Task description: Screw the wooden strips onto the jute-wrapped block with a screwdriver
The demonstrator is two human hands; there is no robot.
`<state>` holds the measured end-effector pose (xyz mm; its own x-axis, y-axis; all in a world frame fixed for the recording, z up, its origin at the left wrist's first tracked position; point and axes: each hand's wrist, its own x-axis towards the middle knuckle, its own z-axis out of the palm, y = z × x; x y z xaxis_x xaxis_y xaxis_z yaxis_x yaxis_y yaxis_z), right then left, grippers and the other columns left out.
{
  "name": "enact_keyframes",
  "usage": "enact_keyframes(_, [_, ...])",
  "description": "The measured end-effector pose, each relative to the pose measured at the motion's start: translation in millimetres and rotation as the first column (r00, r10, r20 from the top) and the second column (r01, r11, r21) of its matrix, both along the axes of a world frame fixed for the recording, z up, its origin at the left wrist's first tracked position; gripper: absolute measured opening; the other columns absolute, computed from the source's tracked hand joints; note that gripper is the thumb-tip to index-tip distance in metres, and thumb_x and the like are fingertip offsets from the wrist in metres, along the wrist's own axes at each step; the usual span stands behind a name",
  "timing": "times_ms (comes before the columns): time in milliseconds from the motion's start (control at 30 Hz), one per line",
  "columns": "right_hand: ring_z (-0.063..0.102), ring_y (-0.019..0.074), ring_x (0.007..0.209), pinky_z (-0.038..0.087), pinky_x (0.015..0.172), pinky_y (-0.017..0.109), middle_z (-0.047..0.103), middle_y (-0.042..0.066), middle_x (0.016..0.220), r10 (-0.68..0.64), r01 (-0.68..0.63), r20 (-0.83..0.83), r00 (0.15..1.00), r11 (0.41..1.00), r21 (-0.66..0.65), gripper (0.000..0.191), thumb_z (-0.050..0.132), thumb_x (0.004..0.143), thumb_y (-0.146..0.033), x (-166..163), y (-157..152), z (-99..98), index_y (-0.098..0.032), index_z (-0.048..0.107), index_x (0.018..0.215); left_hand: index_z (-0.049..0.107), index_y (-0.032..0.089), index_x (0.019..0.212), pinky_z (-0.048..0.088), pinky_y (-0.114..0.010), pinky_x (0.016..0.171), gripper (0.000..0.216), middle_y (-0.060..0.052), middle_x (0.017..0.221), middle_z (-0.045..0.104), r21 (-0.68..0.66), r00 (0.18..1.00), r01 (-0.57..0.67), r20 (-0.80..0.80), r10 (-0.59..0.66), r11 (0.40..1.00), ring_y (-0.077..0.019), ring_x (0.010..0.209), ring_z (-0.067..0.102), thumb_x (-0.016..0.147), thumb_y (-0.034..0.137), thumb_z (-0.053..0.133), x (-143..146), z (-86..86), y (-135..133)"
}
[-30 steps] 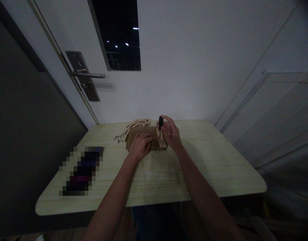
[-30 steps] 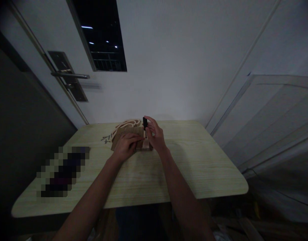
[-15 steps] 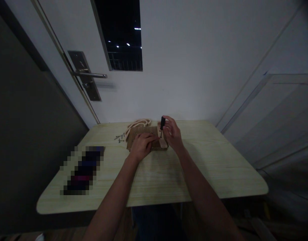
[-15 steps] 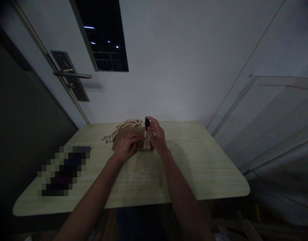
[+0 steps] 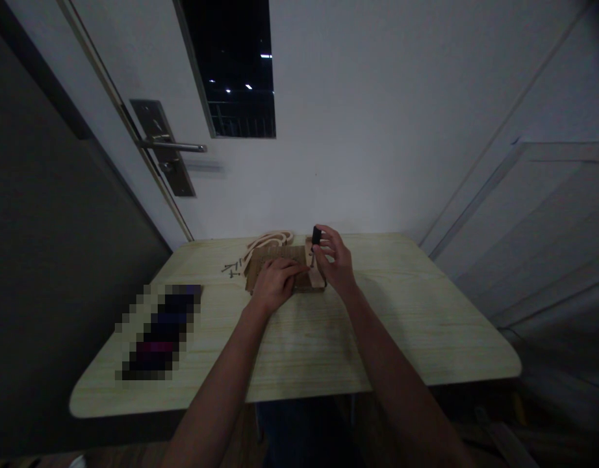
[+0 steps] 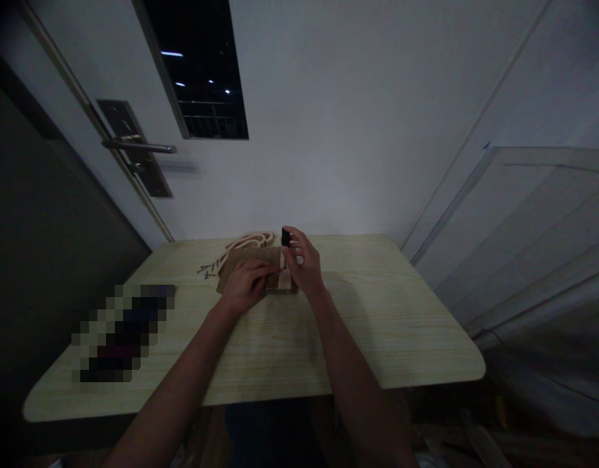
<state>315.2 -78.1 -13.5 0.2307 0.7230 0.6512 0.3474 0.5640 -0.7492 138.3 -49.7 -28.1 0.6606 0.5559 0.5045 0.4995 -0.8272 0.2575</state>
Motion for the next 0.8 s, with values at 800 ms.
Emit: enact_keyframes(800, [0.068, 0.0175, 0.086, 0.057, 0.077, 0.035, 0.066, 0.004, 0.098, 0.070, -0.072, -0.066, 0.995, 0.997, -0.018, 0.042, 0.058, 0.086, -0.041, -0.3, -1.0, 0.7, -0.030, 0.045, 0.124, 0.067, 0.028, 0.113, 0.044, -0.041, 0.091, 0.036, -0.005, 0.108, 0.067, -0.017, 1.000, 0.007, 0.016, -0.007, 1.000, -0.0213, 0.104, 0.059, 0.087, 0.013, 0.047, 0.6, 1.7, -1.0])
